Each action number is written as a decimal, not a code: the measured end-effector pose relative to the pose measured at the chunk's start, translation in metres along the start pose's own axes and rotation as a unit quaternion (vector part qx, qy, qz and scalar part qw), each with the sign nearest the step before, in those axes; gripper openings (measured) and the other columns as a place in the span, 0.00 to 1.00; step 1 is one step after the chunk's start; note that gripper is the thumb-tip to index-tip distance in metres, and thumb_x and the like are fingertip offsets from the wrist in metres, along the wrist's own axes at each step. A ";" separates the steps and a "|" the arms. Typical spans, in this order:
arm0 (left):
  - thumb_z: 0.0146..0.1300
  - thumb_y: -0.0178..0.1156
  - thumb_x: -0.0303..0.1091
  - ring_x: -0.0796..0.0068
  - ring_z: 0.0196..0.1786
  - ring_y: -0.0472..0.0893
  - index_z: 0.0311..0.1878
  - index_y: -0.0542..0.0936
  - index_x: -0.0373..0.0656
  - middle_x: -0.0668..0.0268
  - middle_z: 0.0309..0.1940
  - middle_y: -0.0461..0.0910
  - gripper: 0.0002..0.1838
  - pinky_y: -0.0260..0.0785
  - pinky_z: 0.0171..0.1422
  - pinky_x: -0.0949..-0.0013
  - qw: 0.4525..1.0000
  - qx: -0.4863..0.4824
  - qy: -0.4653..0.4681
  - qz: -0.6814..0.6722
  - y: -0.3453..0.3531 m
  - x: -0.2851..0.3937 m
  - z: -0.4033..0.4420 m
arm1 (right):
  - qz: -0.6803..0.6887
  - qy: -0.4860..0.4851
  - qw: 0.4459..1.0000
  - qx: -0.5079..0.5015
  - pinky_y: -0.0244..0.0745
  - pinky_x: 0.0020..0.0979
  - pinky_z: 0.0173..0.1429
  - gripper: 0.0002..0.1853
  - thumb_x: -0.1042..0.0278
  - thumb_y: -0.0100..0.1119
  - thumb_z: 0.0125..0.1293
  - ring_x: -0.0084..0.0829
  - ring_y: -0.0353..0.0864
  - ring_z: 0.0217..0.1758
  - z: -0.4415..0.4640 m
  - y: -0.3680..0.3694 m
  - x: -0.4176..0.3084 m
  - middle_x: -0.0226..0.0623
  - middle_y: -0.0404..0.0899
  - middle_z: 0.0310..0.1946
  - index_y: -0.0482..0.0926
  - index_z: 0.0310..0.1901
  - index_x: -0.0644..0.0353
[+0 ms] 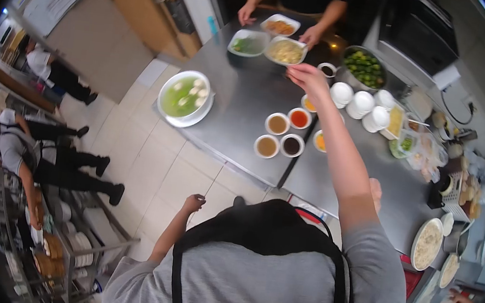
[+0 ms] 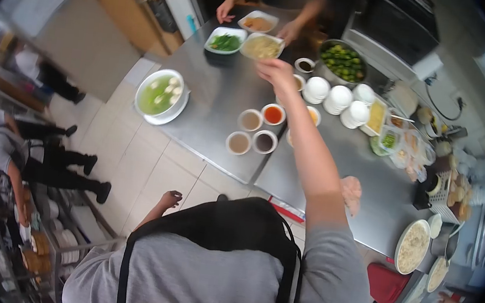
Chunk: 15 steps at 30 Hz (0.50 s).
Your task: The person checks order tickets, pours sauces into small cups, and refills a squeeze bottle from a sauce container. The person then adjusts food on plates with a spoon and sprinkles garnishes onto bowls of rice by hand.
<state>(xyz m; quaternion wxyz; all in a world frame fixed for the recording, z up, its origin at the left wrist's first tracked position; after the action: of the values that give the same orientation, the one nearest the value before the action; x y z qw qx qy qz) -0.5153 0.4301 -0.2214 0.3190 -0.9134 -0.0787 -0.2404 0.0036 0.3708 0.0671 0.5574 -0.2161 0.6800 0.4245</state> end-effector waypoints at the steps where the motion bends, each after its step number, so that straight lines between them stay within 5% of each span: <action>1: 0.52 0.58 0.38 0.74 0.23 0.80 0.41 0.79 0.43 0.60 0.23 0.79 0.14 0.73 0.25 0.71 1.000 0.005 -0.002 -0.030 -0.004 -0.013 -0.006 | 0.002 -0.004 0.999 -0.035 0.73 0.23 0.44 0.11 0.75 0.57 0.56 0.26 0.78 0.38 0.014 0.040 0.013 0.38 0.78 0.36 0.76 0.41 0.68; 6: 0.52 0.59 0.37 0.73 0.25 0.81 0.41 0.78 0.42 0.62 0.25 0.79 0.14 0.74 0.24 0.71 0.989 0.008 -0.064 -0.133 -0.015 -0.111 -0.026 | -0.221 -0.021 0.969 -0.108 0.73 0.23 0.37 0.09 0.74 0.59 0.52 0.23 0.80 0.31 0.090 0.189 0.093 0.38 0.81 0.28 0.80 0.36 0.64; 7: 0.52 0.59 0.37 0.73 0.25 0.81 0.41 0.78 0.42 0.62 0.25 0.79 0.14 0.74 0.24 0.71 0.989 0.004 -0.070 -0.132 -0.020 -0.122 -0.036 | -0.454 -0.198 0.852 -0.169 0.74 0.30 0.41 0.10 0.75 0.56 0.52 0.31 0.81 0.34 0.109 0.203 0.121 0.42 0.81 0.30 0.80 0.38 0.61; 9: 0.52 0.59 0.37 0.72 0.26 0.81 0.42 0.78 0.42 0.62 0.25 0.79 0.14 0.74 0.24 0.71 0.998 0.001 -0.050 -0.048 -0.032 -0.135 -0.054 | -0.553 -0.168 0.812 -0.086 0.73 0.35 0.45 0.12 0.76 0.54 0.51 0.38 0.79 0.40 0.099 0.238 0.129 0.45 0.79 0.35 0.80 0.38 0.60; 13: 0.53 0.58 0.34 0.73 0.24 0.80 0.41 0.78 0.43 0.63 0.25 0.79 0.12 0.72 0.23 0.72 0.996 0.001 -0.084 -0.016 -0.052 -0.142 -0.066 | -0.592 -0.058 0.798 -0.093 0.71 0.37 0.49 0.13 0.77 0.53 0.49 0.41 0.77 0.45 0.077 0.270 0.116 0.46 0.78 0.39 0.80 0.38 0.59; 15: 0.54 0.57 0.35 0.74 0.23 0.78 0.41 0.78 0.43 0.65 0.25 0.79 0.12 0.71 0.21 0.73 0.993 -0.003 0.119 -0.021 -0.055 -0.191 -0.018 | -0.651 -0.020 0.750 -0.117 0.70 0.36 0.48 0.11 0.75 0.55 0.49 0.40 0.76 0.46 0.070 0.273 0.115 0.43 0.78 0.40 0.80 0.36 0.57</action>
<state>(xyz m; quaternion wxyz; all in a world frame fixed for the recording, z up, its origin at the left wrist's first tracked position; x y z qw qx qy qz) -0.7055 0.4636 -0.2728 0.3181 -0.8773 -0.0588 -0.3546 -0.1978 0.5976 0.0496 0.6828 -0.6613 0.3082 0.0400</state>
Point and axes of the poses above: each hand's wrist, its own z-axis towards the middle knuckle, its own y-axis out of the palm, x = y × z, the point moved 1 cm from there along z, towards the middle knuckle
